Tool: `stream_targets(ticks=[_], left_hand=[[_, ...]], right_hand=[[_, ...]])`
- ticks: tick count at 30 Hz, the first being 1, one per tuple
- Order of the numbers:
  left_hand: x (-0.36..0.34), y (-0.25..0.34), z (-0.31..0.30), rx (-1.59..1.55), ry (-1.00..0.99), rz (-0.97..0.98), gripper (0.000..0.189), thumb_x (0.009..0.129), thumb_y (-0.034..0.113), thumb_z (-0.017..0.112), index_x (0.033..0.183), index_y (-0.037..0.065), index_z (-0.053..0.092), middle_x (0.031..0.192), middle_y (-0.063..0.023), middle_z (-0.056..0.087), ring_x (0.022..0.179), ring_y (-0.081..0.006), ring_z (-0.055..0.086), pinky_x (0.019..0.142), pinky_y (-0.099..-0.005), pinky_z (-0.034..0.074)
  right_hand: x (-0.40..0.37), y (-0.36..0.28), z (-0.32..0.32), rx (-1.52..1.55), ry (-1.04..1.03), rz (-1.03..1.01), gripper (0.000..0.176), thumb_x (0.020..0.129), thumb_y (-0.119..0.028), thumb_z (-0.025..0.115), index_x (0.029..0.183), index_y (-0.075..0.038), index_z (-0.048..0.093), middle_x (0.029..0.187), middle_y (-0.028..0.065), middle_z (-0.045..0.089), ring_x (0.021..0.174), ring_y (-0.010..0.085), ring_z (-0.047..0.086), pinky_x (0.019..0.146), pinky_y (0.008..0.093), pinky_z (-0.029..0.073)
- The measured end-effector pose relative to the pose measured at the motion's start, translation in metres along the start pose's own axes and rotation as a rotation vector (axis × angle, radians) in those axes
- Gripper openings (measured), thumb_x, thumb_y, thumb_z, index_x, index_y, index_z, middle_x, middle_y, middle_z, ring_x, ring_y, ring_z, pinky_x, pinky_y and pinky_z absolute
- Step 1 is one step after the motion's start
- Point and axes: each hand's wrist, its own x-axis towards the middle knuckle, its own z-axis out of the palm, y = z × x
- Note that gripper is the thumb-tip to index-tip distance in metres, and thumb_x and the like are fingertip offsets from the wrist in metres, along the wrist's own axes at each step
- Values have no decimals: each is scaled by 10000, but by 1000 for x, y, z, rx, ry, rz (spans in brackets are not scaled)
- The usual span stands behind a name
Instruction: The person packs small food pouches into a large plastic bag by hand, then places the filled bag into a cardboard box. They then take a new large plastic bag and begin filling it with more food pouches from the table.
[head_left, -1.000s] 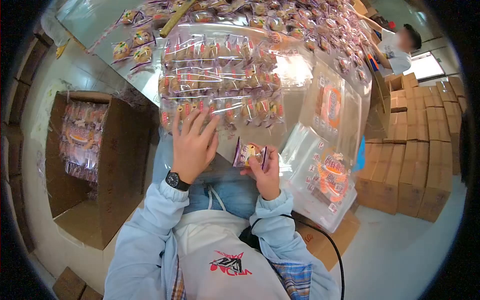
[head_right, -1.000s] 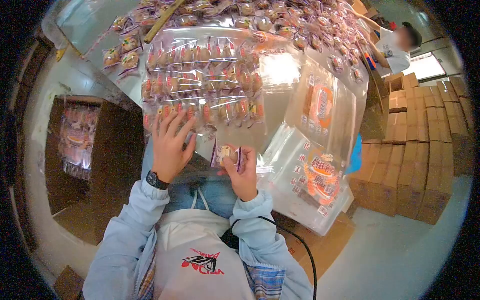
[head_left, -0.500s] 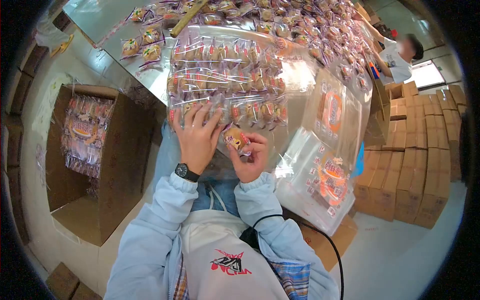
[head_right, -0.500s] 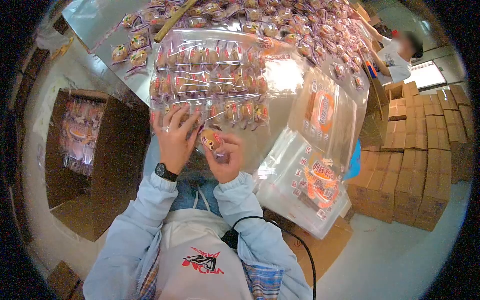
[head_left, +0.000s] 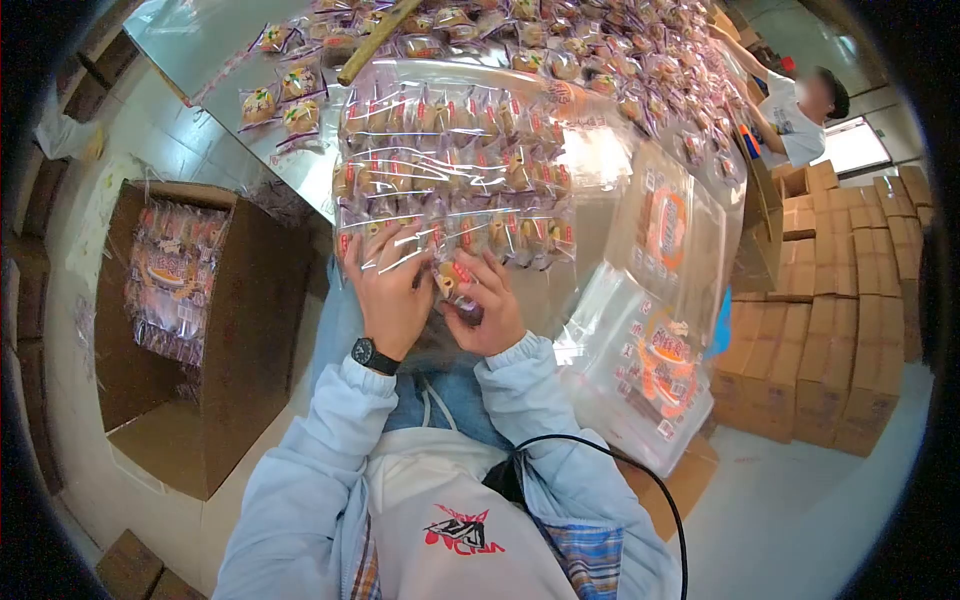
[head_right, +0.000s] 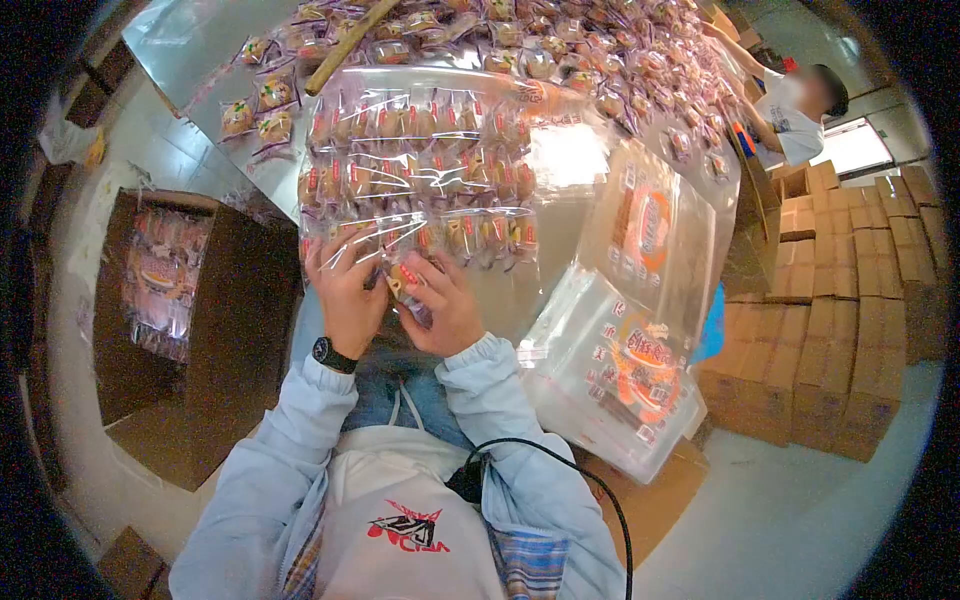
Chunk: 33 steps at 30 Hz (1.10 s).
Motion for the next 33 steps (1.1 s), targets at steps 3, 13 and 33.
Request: stream_targets(ticks=[3, 13, 33], left_hand=[[1, 0, 2, -20, 24, 3, 221, 755, 55, 748, 960, 128, 788, 1290, -1, 704, 1290, -254, 572, 1191, -543, 241], [-1, 0, 5, 42, 31, 28, 260, 757, 96, 784, 1007, 165, 789, 1280, -10, 704, 1322, -273, 550, 1221, -555, 207], [4, 18, 12, 337, -132, 216, 584, 791, 271, 801, 1355, 204, 669, 1450, 22, 609, 1356, -257, 518, 1185, -732, 121]], right_hand=[[-10, 24, 2, -65, -30, -191, 424, 745, -83, 853, 1108, -129, 639, 1362, 158, 625, 1228, 452, 613, 1087, 529, 486], [-9, 49, 5, -107, -39, 80, 304, 808, -108, 804, 1099, -121, 714, 1209, 156, 684, 1124, 410, 676, 940, 454, 567], [15, 17, -20, -457, -161, 15, 519, 860, -95, 664, 1377, -94, 618, 1422, 122, 616, 1314, 331, 563, 1150, 518, 388]])
